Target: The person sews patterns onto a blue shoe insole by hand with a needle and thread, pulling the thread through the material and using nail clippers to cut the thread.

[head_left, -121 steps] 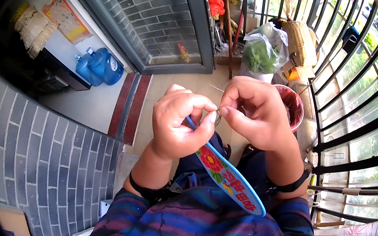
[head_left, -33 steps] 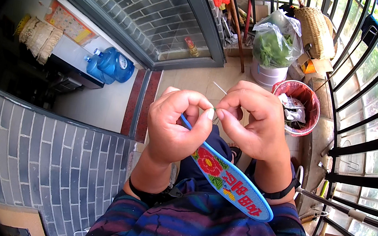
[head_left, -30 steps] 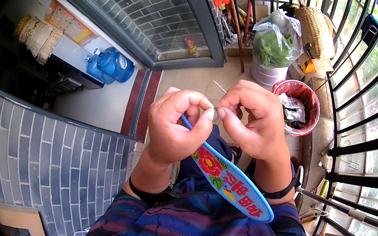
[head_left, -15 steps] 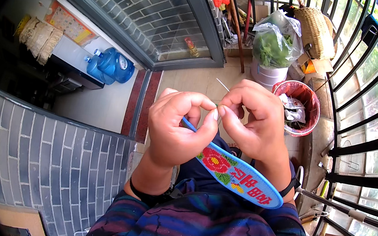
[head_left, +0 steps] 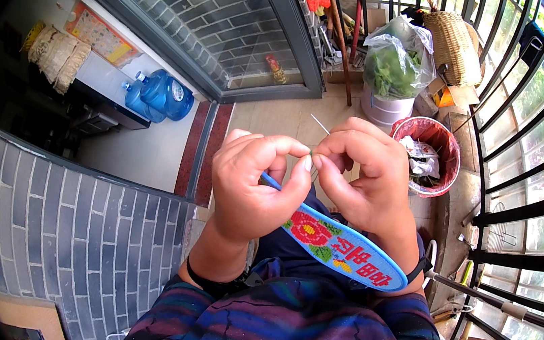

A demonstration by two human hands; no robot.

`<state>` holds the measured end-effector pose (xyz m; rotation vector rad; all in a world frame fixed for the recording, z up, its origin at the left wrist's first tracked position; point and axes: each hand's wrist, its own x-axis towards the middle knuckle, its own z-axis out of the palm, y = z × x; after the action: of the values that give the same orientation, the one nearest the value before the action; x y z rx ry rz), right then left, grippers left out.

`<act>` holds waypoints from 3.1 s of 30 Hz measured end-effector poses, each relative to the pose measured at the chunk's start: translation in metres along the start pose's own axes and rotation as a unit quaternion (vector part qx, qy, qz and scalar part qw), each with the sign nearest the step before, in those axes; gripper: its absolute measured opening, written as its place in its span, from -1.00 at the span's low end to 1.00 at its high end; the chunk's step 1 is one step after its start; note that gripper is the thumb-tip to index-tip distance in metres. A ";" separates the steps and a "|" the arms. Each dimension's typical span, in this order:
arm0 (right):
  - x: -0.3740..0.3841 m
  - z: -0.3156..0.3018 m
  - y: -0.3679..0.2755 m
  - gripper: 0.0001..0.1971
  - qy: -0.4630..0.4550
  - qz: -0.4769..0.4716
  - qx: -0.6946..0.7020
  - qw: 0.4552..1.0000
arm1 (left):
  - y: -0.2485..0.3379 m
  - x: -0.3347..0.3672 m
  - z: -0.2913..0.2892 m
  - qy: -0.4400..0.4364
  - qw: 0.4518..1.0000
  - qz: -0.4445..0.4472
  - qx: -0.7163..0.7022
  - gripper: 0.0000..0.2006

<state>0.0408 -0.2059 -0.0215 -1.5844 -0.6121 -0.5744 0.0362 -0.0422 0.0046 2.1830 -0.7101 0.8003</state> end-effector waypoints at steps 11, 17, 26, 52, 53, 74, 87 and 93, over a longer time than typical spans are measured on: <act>-0.001 0.004 -0.002 -0.90 0.020 -0.032 -0.053 0.998 | 0.001 0.001 0.001 0.004 0.999 0.020 0.025 -0.84; -0.001 0.002 -0.002 -0.92 0.019 -0.003 -0.020 1.000 | 0.000 -0.001 0.001 0.007 1.000 -0.009 -0.008 -0.84; -0.001 0.004 -0.003 -0.91 0.027 -0.019 -0.047 0.998 | 0.003 0.000 0.001 0.009 1.000 -0.014 0.002 -0.83; -0.001 0.005 -0.001 -0.90 0.019 -0.020 -0.047 0.999 | 0.001 0.003 0.001 -0.008 0.999 0.018 0.033 -0.84; -0.001 0.005 -0.001 -0.90 0.020 -0.015 -0.040 0.999 | 0.001 0.003 0.001 -0.007 1.000 0.010 0.026 -0.84; -0.001 0.004 0.003 -0.86 0.024 -0.041 -0.031 0.998 | 0.001 -0.001 0.002 0.005 0.996 -0.087 -0.030 -0.85; 0.000 -0.002 0.004 -0.95 0.006 -0.010 0.032 0.999 | 0.005 -0.004 0.002 -0.017 0.981 -0.153 -0.119 -0.88; -0.002 -0.004 0.007 -0.96 0.013 0.048 0.113 0.992 | 0.003 0.002 0.000 0.003 1.000 0.005 -0.012 -0.81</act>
<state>0.0441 -0.2106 -0.0273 -1.3825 -0.5579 -0.4367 0.0351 -0.0445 0.0071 2.1553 -0.7253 0.8003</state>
